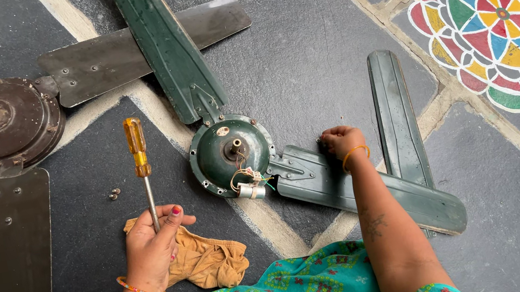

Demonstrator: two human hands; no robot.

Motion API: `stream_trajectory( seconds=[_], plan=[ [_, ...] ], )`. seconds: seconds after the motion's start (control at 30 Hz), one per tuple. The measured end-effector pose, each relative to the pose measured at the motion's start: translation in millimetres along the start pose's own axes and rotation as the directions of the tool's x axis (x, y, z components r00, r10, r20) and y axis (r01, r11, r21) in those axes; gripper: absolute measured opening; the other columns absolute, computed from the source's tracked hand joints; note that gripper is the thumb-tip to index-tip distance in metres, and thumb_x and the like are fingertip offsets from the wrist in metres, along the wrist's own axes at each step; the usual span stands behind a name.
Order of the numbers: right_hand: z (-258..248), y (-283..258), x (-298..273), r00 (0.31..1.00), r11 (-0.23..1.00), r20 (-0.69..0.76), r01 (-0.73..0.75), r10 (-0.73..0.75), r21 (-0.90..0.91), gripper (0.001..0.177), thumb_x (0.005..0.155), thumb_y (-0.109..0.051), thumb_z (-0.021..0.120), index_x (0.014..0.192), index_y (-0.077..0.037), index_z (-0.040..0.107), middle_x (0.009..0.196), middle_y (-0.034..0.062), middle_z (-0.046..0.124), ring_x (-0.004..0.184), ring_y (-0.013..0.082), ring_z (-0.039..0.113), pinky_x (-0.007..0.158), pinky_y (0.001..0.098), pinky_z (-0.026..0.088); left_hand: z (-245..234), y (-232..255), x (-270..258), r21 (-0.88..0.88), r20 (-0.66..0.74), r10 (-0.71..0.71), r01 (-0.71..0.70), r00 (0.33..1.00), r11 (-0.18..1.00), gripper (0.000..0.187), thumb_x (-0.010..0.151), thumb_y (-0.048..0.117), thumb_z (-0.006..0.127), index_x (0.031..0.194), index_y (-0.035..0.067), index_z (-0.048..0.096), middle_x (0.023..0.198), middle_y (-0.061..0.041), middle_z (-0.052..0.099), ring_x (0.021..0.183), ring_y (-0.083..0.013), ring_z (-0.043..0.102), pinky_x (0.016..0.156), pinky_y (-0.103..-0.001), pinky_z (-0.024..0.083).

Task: The person sits on the floor and uses a screwdriver to attach fan blades to the motor housing, tightening screws to secure each blade in place.

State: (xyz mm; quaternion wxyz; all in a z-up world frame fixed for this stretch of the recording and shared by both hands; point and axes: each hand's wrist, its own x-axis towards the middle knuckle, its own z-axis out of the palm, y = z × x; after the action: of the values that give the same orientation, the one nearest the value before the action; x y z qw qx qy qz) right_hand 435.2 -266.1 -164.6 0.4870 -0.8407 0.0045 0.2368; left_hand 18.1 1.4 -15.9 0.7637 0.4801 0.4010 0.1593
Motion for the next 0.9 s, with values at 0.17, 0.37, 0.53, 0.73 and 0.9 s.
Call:
stream_trajectory(
  seconds=[0.17,0.37,0.53,0.73,0.9],
  plan=[
    [8.2,-20.2,-21.7,0.993,0.907,-0.017,0.097,-0.115,-0.411,0.020,0.080,-0.019,0.082,0.098,-0.011,0.083,0.085,0.0044,0.078,0.072,0.0141,0.072,0.071,0.0289,0.058,-0.1,-0.4,0.4,-0.008,0.001,0.003,-0.003,1.000,1.000,0.027,0.091,0.025,0.072,0.102,0.002,0.064,0.086,-0.014,0.076,0.044,-0.0007,0.040,0.037,-0.019,0.034],
    [10.9,-22.2,-23.1,0.992,0.863,-0.035,0.091,-0.125,-0.497,0.015,0.082,-0.018,0.082,0.092,-0.008,0.082,0.084,0.0069,0.078,0.072,0.0152,0.071,0.073,0.0300,0.057,0.1,-0.1,-0.2,-0.002,-0.006,-0.002,0.002,1.000,1.000,0.026,0.091,0.025,0.071,0.102,0.002,0.065,0.086,-0.014,0.076,0.044,-0.0010,0.039,0.037,-0.019,0.033],
    [1.3,-4.5,-2.0,0.998,0.996,0.054,0.015,-0.020,0.089,0.014,0.087,-0.014,0.078,0.093,-0.001,0.076,0.082,0.0054,0.073,0.067,0.0148,0.062,0.061,0.0298,0.052,0.4,1.3,-0.8,0.004,-0.002,0.007,-0.007,1.000,1.000,0.025,0.092,0.024,0.071,0.101,0.001,0.065,0.085,-0.014,0.075,0.044,-0.0007,0.040,0.037,-0.019,0.034],
    [-6.6,-7.8,0.6,0.981,0.774,0.166,-0.181,0.100,0.606,0.018,0.093,-0.007,0.068,0.107,0.003,0.062,0.095,0.0117,0.066,0.084,0.0212,0.067,0.079,0.0347,0.060,2.0,3.3,-1.9,0.019,-0.005,0.004,-0.004,1.000,1.000,0.025,0.092,0.024,0.071,0.101,0.001,0.066,0.083,-0.013,0.074,0.044,-0.0009,0.040,0.036,-0.019,0.034],
    [-4.8,-29.5,-14.5,0.957,0.690,0.186,-0.289,0.222,0.664,0.024,0.095,-0.007,0.054,0.115,0.005,0.059,0.109,0.0184,0.068,0.098,0.0303,0.071,0.092,0.0399,0.060,1.9,3.8,-2.5,0.018,-0.015,-0.009,0.009,1.000,1.000,0.025,0.092,0.024,0.071,0.101,0.001,0.066,0.084,-0.013,0.075,0.044,-0.0009,0.040,0.037,-0.019,0.034]
  ],
)
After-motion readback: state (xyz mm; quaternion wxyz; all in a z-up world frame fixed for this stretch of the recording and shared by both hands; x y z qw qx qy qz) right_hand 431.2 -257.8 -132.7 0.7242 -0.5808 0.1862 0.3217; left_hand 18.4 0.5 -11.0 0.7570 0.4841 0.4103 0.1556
